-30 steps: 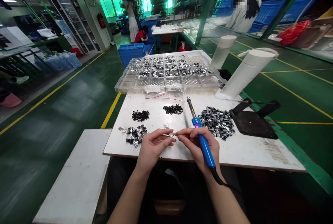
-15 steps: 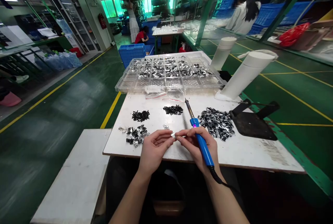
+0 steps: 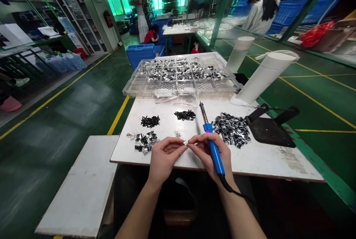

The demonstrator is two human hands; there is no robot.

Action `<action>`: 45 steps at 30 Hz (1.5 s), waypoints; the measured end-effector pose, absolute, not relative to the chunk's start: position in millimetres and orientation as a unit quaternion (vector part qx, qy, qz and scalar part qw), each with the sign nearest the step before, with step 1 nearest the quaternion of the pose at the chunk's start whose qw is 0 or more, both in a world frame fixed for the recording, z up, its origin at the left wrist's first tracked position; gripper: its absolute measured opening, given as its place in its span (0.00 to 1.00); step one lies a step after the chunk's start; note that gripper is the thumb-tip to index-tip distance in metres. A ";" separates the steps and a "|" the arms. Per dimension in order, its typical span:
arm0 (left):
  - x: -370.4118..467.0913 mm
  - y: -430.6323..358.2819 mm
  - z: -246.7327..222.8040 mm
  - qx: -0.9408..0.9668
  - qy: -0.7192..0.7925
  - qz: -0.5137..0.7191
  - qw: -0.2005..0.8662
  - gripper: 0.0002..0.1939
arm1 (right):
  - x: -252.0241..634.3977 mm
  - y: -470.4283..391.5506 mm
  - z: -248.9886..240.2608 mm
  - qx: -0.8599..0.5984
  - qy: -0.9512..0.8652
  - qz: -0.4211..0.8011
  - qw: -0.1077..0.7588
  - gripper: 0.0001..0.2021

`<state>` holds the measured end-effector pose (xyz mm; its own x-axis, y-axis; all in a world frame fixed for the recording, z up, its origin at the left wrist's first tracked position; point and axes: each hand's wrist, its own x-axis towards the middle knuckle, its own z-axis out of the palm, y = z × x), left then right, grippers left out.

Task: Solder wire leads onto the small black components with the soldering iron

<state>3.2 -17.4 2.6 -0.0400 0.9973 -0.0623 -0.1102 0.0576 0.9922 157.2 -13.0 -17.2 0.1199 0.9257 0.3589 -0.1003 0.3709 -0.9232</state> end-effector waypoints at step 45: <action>7.9 -21.7 -12.5 0.587 0.499 0.564 0.298 0.09 | 152.1 -15.0 -20.7 -0.407 -0.594 0.307 0.622 0.08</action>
<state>7.9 -21.7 -12.5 -0.1338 0.9221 0.3631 0.2492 -0.3233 0.9129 152.1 -15.0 -20.7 0.1065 0.8658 0.4889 0.1010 0.4798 -0.8716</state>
